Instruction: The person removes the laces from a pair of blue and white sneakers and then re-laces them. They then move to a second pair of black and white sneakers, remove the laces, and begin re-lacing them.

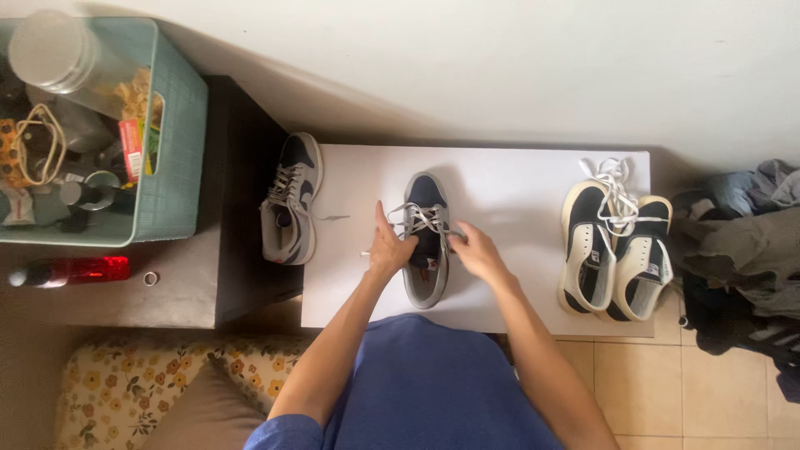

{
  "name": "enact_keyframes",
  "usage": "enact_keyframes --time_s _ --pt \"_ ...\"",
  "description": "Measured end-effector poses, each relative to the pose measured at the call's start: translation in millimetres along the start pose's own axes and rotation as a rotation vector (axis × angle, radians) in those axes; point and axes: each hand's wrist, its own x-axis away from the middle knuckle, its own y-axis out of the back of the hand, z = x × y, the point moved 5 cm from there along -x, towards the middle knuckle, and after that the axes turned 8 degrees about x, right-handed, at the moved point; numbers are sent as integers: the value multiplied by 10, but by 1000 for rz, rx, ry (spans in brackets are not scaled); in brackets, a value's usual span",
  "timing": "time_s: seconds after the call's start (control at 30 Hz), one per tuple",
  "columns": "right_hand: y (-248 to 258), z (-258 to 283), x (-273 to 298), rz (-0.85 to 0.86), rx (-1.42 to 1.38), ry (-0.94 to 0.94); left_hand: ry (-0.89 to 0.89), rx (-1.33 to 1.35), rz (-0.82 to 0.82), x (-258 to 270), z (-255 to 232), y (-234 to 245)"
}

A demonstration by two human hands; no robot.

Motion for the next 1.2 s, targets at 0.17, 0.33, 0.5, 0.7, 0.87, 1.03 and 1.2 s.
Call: enact_keyframes --time_s 0.17,0.33,0.5,0.7,0.87,1.03,1.2 --pt "-55 126 36 -69 125 77 107 5 11 7 81 3" --pt "62 -568 338 342 -22 -222 140 -99 8 6 152 -60" --pt "259 -773 371 434 -130 -272 31 -139 -11 60 163 -131" --pt "246 -551 355 511 129 -251 -73 -135 55 -1 29 -66" --pt "172 -455 254 377 247 -94 -364 -186 18 -154 -224 10" --pt "89 -500 131 157 189 -78 -289 -307 114 -582 -232 -193" --pt "-165 -263 98 152 -338 20 -204 -243 147 -767 -125 -266"
